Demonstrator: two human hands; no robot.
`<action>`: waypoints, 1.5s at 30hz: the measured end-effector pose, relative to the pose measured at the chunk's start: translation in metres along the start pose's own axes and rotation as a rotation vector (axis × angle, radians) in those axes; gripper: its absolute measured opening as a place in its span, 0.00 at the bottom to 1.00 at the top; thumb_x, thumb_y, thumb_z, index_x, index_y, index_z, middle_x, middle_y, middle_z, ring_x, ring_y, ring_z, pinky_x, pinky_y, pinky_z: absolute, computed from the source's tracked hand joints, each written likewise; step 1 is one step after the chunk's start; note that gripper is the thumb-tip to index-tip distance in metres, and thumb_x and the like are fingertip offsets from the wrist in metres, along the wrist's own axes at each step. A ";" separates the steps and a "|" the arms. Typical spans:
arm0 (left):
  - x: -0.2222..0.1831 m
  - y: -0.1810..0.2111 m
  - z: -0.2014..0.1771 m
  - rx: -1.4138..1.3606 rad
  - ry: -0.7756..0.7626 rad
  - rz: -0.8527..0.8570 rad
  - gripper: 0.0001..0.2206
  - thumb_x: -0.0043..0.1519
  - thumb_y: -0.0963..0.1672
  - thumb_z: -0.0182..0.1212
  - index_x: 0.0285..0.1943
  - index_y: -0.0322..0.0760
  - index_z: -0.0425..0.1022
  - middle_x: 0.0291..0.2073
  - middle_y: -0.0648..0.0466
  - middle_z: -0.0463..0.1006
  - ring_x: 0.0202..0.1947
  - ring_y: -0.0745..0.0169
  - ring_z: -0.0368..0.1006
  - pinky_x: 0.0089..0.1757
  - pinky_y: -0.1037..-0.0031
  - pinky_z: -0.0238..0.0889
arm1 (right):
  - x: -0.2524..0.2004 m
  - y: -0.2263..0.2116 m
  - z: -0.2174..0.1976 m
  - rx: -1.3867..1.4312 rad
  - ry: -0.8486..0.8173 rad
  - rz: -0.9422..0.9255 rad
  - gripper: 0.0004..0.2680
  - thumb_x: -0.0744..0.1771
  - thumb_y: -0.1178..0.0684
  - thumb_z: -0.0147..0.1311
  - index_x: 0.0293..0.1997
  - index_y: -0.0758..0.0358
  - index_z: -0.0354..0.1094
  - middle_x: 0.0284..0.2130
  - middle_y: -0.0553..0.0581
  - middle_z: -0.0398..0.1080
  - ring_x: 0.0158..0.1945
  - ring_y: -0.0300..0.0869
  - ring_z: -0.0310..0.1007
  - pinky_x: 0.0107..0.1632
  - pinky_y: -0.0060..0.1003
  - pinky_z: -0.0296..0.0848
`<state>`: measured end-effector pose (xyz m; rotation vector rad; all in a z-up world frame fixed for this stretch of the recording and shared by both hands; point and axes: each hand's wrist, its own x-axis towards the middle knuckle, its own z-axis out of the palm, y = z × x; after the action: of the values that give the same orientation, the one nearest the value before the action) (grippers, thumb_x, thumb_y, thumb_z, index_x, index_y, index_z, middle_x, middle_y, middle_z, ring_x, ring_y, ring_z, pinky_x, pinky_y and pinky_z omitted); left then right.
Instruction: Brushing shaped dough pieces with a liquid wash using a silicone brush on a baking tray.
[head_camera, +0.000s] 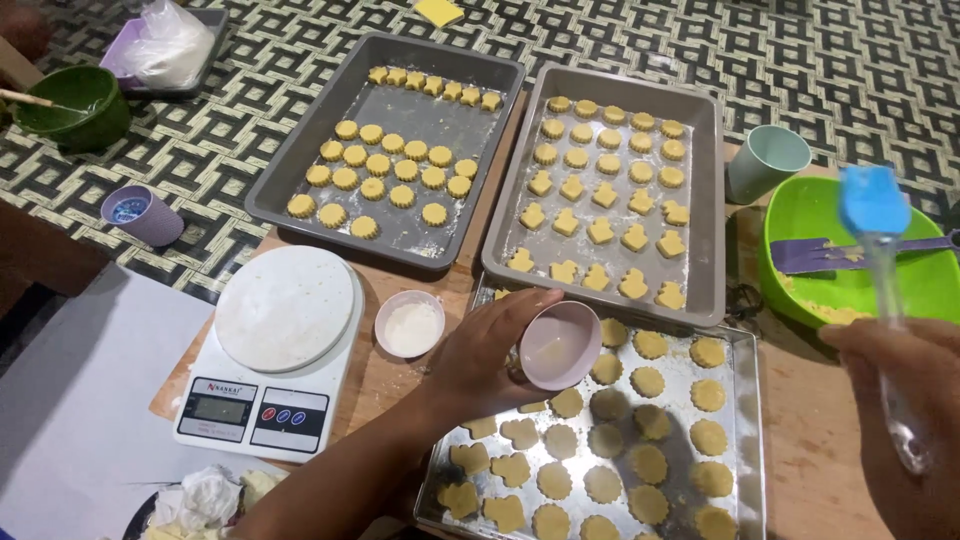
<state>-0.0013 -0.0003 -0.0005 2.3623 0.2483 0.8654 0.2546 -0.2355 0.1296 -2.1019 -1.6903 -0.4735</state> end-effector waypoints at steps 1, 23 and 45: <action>0.001 0.000 -0.001 -0.003 0.013 0.004 0.51 0.43 0.46 0.86 0.75 0.43 0.54 0.69 0.46 0.70 0.67 0.43 0.69 0.57 0.54 0.68 | 0.000 0.004 0.001 0.026 0.012 0.005 0.07 0.71 0.64 0.57 0.54 0.68 0.74 0.47 0.72 0.74 0.53 0.59 0.75 0.59 0.52 0.72; -0.002 -0.015 0.013 0.044 0.031 0.052 0.48 0.46 0.49 0.85 0.75 0.39 0.56 0.68 0.46 0.70 0.67 0.43 0.69 0.59 0.55 0.68 | 0.054 -0.004 0.059 -0.044 0.161 -0.096 0.09 0.70 0.61 0.62 0.56 0.56 0.73 0.48 0.63 0.78 0.45 0.54 0.80 0.33 0.46 0.74; -0.004 -0.012 0.012 0.039 0.023 0.041 0.48 0.47 0.49 0.85 0.75 0.41 0.56 0.68 0.46 0.70 0.67 0.43 0.69 0.59 0.54 0.67 | 0.031 -0.034 0.016 -0.055 0.203 -0.130 0.08 0.72 0.61 0.60 0.57 0.56 0.73 0.51 0.63 0.78 0.49 0.53 0.79 0.37 0.45 0.72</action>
<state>0.0034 0.0024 -0.0168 2.4023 0.2290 0.9152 0.2284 -0.1947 0.1341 -1.9152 -1.7185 -0.7543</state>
